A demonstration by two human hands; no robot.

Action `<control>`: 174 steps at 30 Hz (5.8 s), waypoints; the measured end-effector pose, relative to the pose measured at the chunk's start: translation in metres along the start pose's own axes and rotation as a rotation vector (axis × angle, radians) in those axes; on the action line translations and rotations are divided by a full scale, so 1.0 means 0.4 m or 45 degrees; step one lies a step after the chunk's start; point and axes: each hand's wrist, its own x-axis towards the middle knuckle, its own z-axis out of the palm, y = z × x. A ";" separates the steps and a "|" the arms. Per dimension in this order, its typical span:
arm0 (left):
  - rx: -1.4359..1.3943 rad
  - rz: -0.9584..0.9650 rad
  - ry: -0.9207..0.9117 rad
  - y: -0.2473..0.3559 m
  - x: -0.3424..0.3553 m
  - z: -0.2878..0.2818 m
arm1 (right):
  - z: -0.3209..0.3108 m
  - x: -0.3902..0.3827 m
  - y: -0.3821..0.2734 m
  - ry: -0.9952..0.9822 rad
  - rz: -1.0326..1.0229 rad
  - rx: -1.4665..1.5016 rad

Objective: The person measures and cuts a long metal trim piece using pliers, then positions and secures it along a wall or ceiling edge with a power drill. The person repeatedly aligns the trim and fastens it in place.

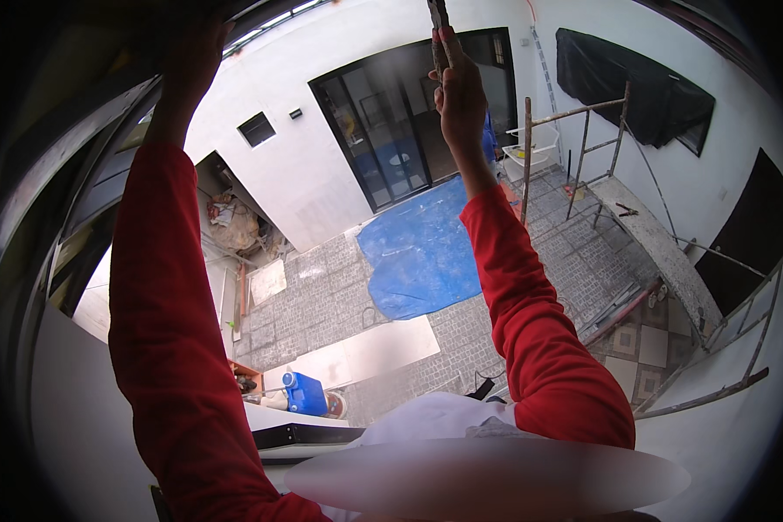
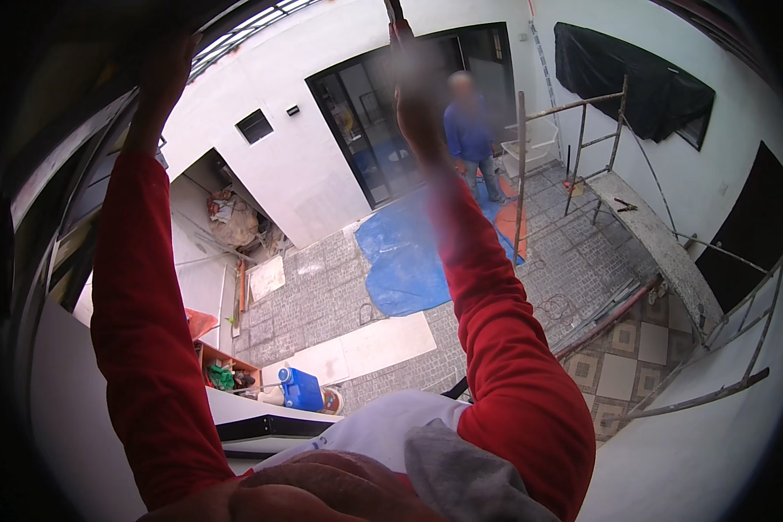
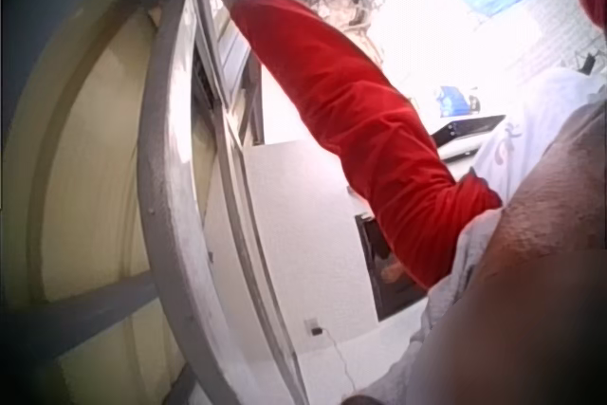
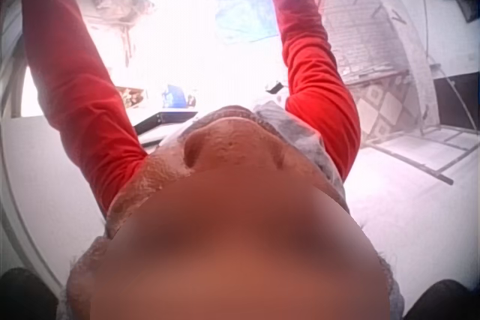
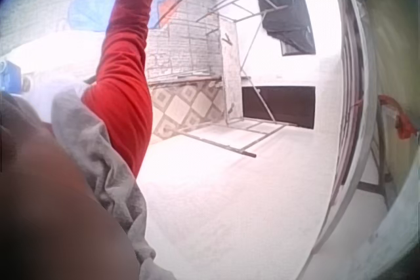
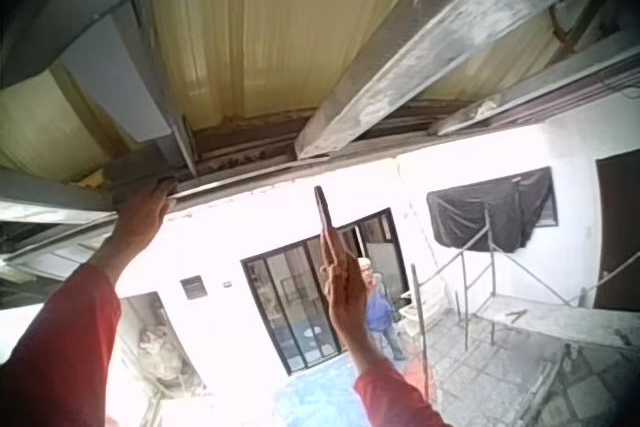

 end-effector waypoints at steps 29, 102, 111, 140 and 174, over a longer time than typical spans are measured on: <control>-0.313 -0.099 0.411 0.457 0.463 -0.042 | -0.011 0.187 0.026 -0.006 -0.118 -0.364; -0.023 -0.053 0.273 0.368 0.345 0.028 | 0.063 0.204 -0.042 0.062 -0.468 -0.374; -0.057 0.110 0.426 0.355 0.349 0.027 | 0.036 0.189 -0.046 -0.010 -0.373 -0.434; 0.186 -0.262 0.010 -0.238 -0.393 -0.236 | 0.593 -0.052 -0.084 -0.364 -0.597 -0.385; 0.113 -0.608 0.246 -0.334 -0.590 -0.268 | 0.823 -0.207 -0.296 -0.962 -0.635 -0.081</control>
